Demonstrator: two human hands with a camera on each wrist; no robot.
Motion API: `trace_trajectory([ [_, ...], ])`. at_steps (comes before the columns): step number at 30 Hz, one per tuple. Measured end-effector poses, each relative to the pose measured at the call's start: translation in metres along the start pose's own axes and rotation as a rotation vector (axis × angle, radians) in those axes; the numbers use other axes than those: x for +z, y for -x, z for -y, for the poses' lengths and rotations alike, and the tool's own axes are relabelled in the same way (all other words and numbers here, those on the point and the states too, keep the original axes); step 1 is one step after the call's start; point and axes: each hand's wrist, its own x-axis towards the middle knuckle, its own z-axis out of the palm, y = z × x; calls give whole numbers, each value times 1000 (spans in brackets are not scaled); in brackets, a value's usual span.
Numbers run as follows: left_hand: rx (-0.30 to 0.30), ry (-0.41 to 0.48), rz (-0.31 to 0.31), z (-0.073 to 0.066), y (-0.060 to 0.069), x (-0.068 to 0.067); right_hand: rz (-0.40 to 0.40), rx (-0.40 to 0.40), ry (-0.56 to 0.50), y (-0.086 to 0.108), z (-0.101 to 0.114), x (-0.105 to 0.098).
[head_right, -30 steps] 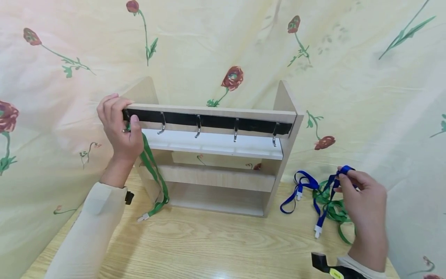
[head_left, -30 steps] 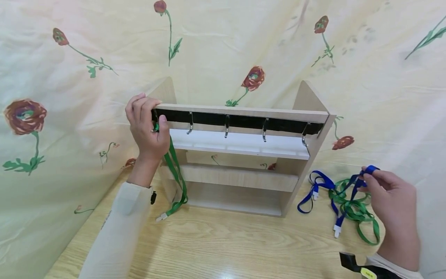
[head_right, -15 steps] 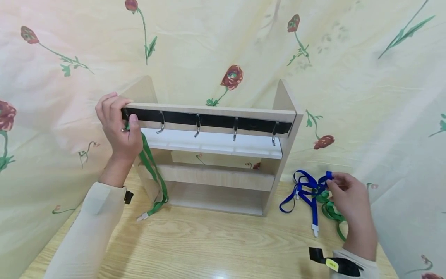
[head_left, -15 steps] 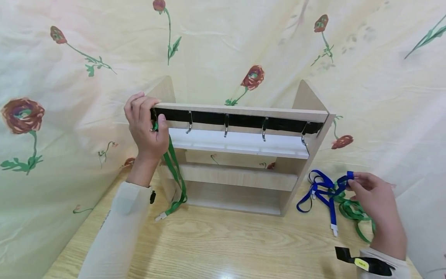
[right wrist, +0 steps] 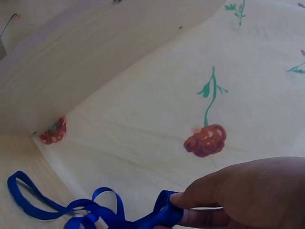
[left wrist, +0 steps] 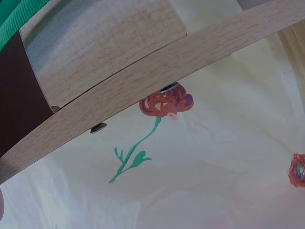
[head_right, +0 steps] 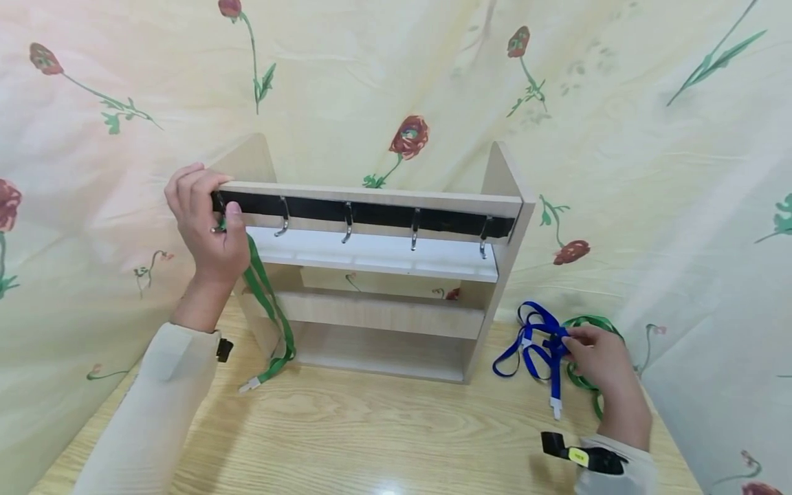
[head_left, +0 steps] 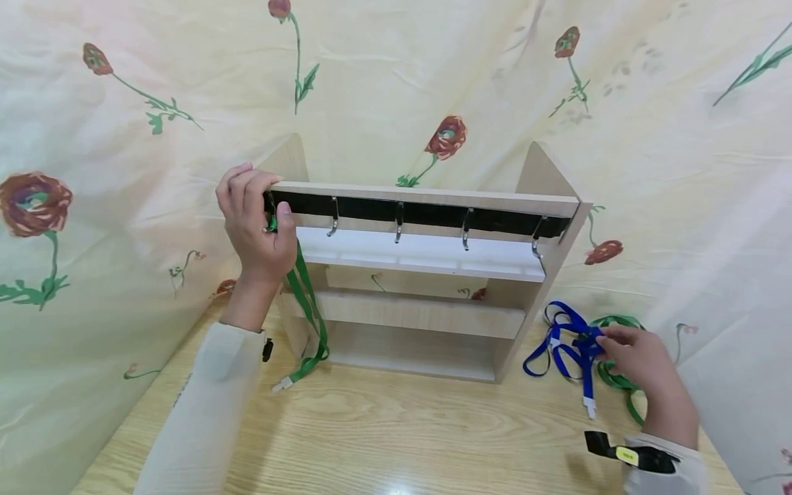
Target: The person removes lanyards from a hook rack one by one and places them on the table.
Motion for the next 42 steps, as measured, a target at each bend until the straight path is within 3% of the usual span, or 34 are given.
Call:
trace_trajectory([
  [10, -4, -4, -1, 3, 0, -3, 98, -9, 25, -11, -10, 18],
  [24, 10, 12, -12, 5, 0, -3, 191, 81, 20, -23, -28, 35],
  [32, 10, 11, -5, 3, 0, 0, 157, 34, 151, -16, -19, 26],
  [42, 21, 26, -15, 3, 0, 2, 117, -18, 91, -4, -4, 11],
])
